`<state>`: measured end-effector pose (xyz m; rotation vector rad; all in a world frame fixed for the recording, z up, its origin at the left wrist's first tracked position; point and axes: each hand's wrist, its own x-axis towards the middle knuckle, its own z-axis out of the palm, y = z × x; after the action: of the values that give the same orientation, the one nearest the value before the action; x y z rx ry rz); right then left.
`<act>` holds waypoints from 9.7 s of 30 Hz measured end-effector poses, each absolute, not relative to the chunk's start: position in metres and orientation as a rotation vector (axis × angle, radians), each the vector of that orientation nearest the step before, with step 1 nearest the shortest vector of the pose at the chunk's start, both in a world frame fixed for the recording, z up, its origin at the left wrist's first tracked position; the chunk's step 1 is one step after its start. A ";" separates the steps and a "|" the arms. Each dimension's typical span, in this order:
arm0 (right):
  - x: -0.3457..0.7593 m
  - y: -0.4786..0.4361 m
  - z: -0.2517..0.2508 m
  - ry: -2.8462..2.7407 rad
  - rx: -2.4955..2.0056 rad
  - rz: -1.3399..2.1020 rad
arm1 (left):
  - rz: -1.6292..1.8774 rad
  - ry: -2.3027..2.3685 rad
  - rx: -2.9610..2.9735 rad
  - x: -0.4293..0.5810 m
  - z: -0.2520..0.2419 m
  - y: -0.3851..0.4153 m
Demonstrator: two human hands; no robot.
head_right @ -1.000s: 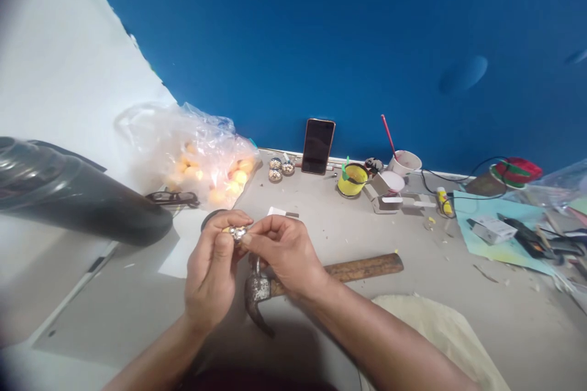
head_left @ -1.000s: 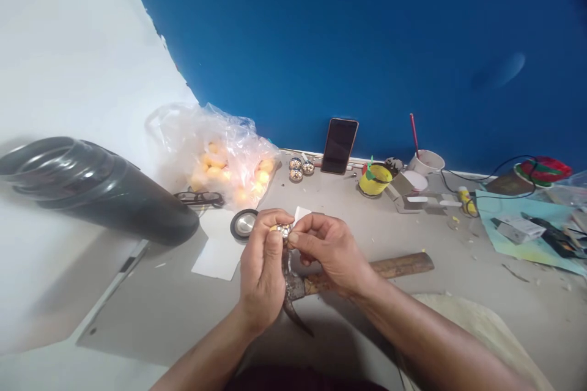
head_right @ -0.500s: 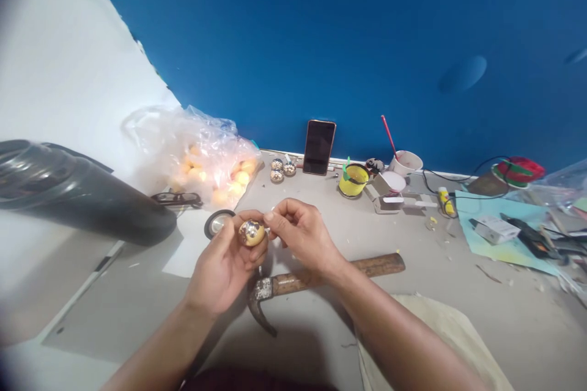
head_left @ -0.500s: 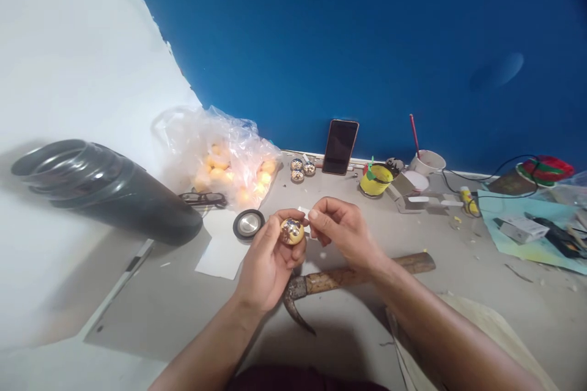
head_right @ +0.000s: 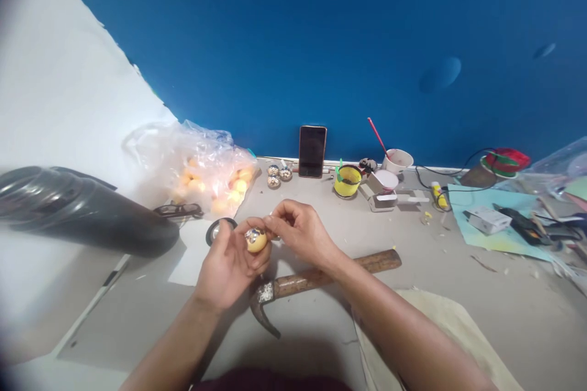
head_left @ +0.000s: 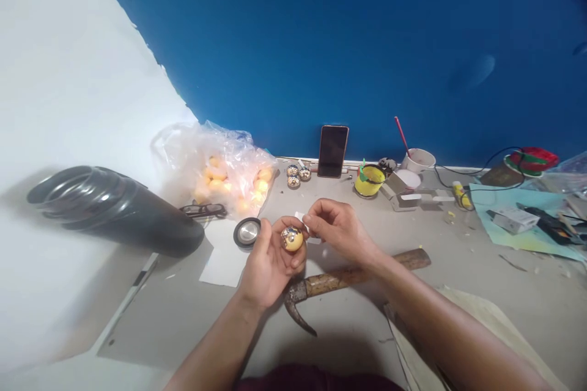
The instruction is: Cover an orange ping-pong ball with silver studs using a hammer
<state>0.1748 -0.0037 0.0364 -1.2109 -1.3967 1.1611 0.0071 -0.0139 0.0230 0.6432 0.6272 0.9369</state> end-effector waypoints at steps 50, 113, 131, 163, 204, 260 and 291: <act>0.175 -0.045 0.069 -2.030 -1.089 0.901 | 1.033 1.362 1.692 -0.032 0.006 -0.020; 0.176 0.017 0.005 -2.464 -2.109 0.365 | 0.963 0.815 0.672 -0.027 0.000 -0.015; 0.180 0.015 0.006 -2.405 -2.010 0.237 | 0.985 0.796 0.674 -0.026 -0.004 -0.018; 0.189 0.018 -0.003 -2.256 -1.756 0.538 | 1.045 0.795 0.633 -0.027 -0.010 -0.021; 0.197 0.020 0.003 -1.387 -1.226 1.408 | 1.067 0.809 0.564 -0.026 -0.008 -0.018; 0.169 -0.012 0.021 -1.646 -1.192 1.219 | 1.189 1.184 1.198 -0.022 -0.004 -0.036; 0.181 -0.010 0.030 -2.313 -1.378 1.017 | 1.100 1.260 1.266 -0.023 -0.003 -0.036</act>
<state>0.1810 -0.0100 0.0303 -1.3784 -2.3133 1.0166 -0.0226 -0.0360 -0.0027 1.2664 1.2598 1.0997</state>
